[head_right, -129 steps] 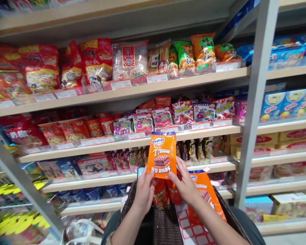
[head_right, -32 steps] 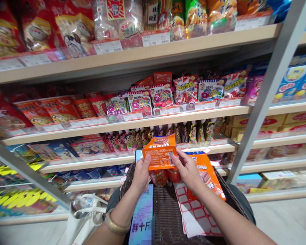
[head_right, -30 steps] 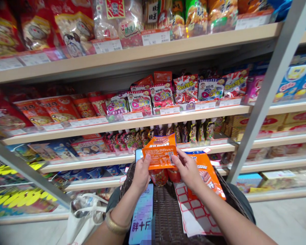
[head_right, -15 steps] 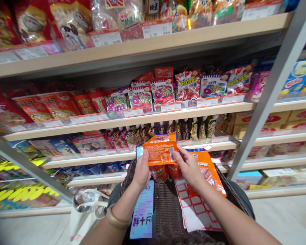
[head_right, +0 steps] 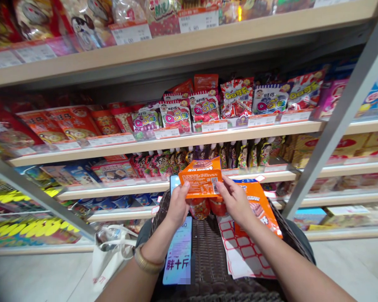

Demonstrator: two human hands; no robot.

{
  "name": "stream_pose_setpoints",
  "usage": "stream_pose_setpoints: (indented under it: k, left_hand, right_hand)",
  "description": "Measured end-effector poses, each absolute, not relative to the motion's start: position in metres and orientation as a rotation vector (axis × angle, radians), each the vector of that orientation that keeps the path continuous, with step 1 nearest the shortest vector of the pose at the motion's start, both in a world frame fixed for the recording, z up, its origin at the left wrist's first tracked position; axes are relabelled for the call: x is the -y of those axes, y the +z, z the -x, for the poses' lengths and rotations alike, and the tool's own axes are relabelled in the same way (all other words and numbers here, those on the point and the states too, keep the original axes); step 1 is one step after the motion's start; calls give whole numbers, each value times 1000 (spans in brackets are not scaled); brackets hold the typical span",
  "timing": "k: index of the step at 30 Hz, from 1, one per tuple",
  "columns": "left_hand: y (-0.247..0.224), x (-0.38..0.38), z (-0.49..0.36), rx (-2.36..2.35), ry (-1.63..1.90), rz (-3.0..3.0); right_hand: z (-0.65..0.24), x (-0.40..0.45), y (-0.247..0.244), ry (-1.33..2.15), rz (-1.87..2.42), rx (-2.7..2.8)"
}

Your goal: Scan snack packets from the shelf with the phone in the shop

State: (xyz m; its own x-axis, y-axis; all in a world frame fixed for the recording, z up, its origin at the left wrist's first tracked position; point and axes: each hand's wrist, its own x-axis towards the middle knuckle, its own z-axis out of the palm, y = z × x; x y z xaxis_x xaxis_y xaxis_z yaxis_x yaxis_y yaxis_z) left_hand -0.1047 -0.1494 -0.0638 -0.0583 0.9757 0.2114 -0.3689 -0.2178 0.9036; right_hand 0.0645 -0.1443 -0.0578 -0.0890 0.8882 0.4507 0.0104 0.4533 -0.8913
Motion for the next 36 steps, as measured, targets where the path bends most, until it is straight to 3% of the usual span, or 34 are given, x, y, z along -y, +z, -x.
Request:
stream_pose_setpoints:
  k: [36]
  left_hand:
    - [-55, 156, 101, -708, 1587, -926]
  right_hand:
    - [-68, 145, -62, 894, 841, 1469]
